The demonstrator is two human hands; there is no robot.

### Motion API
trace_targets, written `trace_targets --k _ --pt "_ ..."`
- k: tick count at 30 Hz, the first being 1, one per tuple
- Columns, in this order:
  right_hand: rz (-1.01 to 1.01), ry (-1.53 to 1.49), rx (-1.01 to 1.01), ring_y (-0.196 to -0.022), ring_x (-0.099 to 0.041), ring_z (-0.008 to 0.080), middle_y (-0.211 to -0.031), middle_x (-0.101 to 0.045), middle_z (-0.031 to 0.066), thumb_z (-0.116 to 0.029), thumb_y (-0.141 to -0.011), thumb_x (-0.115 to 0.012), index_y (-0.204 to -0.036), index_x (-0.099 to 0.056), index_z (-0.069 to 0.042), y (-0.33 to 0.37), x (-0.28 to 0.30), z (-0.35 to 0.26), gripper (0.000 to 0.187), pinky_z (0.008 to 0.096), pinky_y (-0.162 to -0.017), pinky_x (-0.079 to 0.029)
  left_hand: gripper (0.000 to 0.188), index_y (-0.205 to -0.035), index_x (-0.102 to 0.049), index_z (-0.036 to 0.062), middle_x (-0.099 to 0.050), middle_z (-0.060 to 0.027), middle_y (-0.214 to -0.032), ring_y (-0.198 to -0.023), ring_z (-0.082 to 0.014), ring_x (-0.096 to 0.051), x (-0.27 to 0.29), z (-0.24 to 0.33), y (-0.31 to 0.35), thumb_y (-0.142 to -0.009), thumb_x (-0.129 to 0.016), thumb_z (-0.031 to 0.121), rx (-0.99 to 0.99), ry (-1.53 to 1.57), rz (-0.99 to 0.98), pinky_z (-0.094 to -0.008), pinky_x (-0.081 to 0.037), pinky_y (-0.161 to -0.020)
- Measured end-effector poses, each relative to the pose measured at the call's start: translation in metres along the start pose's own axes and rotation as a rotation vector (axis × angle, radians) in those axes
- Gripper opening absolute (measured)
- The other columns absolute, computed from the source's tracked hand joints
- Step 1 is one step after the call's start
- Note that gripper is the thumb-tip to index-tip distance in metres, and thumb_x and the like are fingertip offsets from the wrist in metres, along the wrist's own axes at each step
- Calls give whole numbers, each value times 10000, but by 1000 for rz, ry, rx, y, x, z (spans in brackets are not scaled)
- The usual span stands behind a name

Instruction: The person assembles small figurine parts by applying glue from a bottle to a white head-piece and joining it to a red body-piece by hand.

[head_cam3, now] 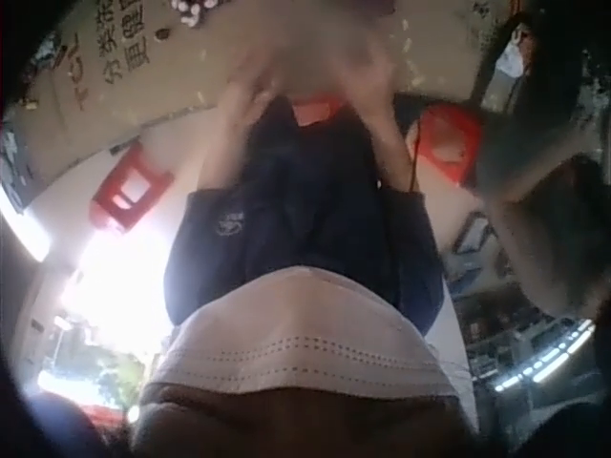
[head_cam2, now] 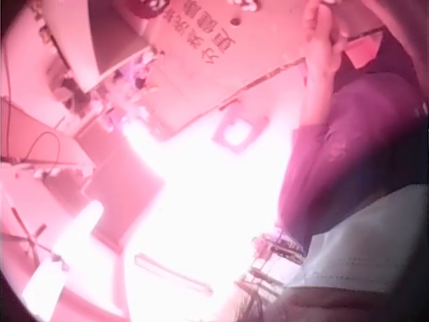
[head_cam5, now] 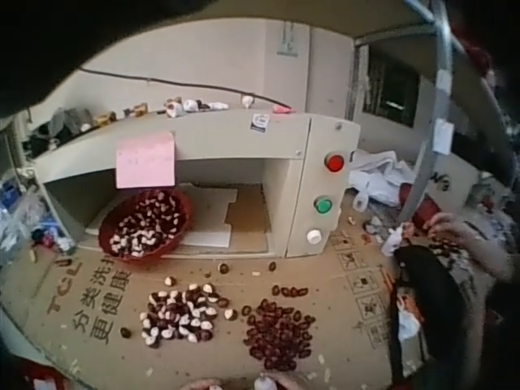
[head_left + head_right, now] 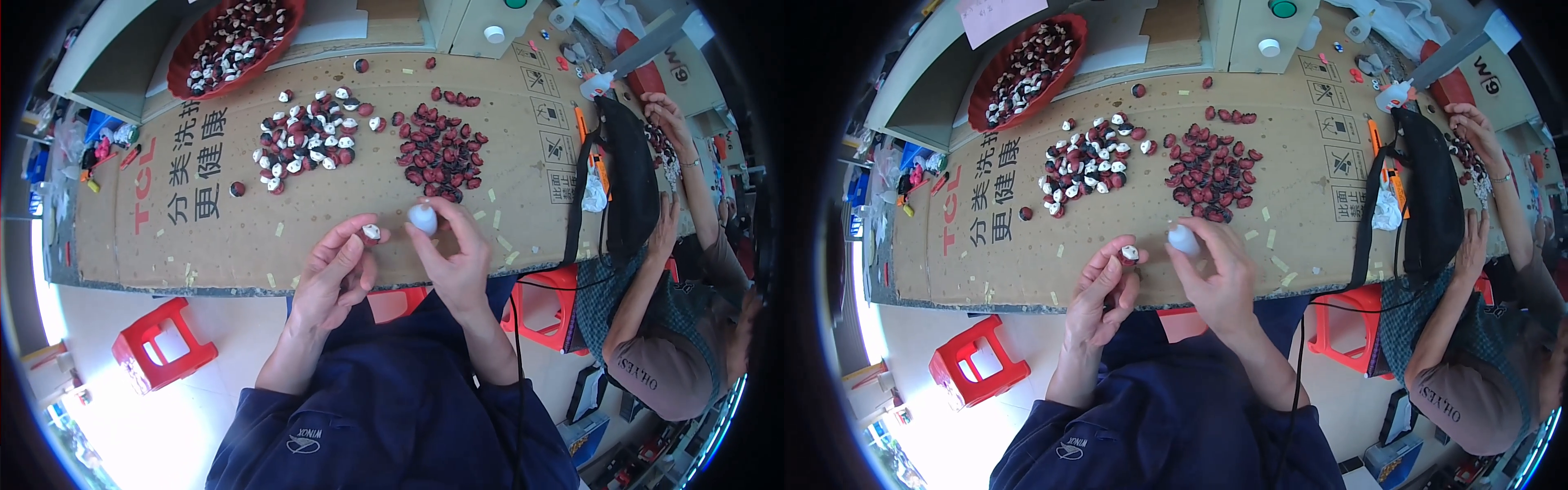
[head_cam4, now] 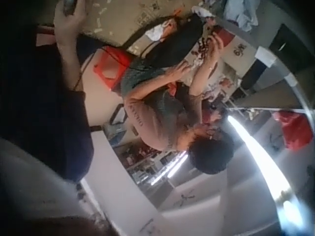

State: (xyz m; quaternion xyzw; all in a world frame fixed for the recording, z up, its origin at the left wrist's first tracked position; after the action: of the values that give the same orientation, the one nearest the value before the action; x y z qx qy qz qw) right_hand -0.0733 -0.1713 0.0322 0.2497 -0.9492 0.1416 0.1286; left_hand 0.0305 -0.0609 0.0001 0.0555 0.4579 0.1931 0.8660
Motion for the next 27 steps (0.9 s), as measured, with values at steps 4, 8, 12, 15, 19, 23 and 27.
trace_targets --k 4,8,12,15,19,23,27 --pt "-16 28 93 -795 -564 230 -891 -583 113 -62 -691 -677 -972 -573 -12 -3 -2 -9 304 288 -701 -444 300 -1202 -426 32 -543 -114 -1081 -556 -63 -463 4 -2 5 -924 -391 137 -6 -8 -6 -143 -231 -333" --pt "122 165 70 -764 -555 237 -874 -576 117 -89 -714 -666 -944 -582 -7 -8 34 -6 258 298 -662 -437 295 -1195 -432 25 -547 -116 -1072 -547 -70 -464 2 -4 9 -920 -398 128 18 -13 -27 -144 -220 -326" --pt "255 554 164 -720 -539 240 -826 -566 116 -83 -733 -645 -902 -593 -1 -27 53 3 194 299 -625 -424 293 -1189 -438 24 -547 -118 -1071 -543 -74 -466 -6 -13 7 -917 -408 127 54 -8 -42 -145 -214 -325" --pt "210 488 88 -700 -557 190 -823 -584 96 -68 -752 -628 -898 -588 -2 -30 52 19 165 266 -588 -425 293 -1184 -444 23 -546 -119 -1066 -545 -73 -467 -12 -20 6 -913 -419 130 106 -3 -27 -150 -209 -326" --pt "246 6 -101 -711 -564 125 -850 -600 75 -22 -764 -606 -877 -591 2 -21 65 22 116 234 -579 -434 288 -1180 -451 23 -547 -129 -1055 -528 -74 -462 -15 -27 4 -909 -424 117 131 -55 -36 -146 -207 -320" --pt "27 -462 -247 -731 -567 103 -854 -604 68 48 -742 -609 -847 -606 14 -6 53 13 111 217 -620 -457 297 -1187 -456 20 -575 -112 -929 -445 -50 -394 -30 -31 -4 -911 -429 126 153 -119 -45 -165 -209 -326" --pt "-137 -270 24 -713 -578 113 -826 -601 69 21 -699 -656 -867 -626 13 -1 45 -11 171 200 -618 -460 299 -1184 -473 22 -572 -79 -718 -403 -38 -350 -28 -39 -7 -906 -444 126 180 -165 -75 -173 -200 -320"
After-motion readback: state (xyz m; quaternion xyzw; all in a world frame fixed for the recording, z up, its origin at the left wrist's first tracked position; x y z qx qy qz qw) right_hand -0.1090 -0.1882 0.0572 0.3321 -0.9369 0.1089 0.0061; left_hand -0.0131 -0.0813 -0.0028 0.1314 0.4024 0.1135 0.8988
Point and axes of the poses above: each hand's wrist, its own y-axis away from the middle knuckle, its own x-axis out of the back of the hand, z = x × y, the point moved 7 cm from there along -y, towards the middle knuckle
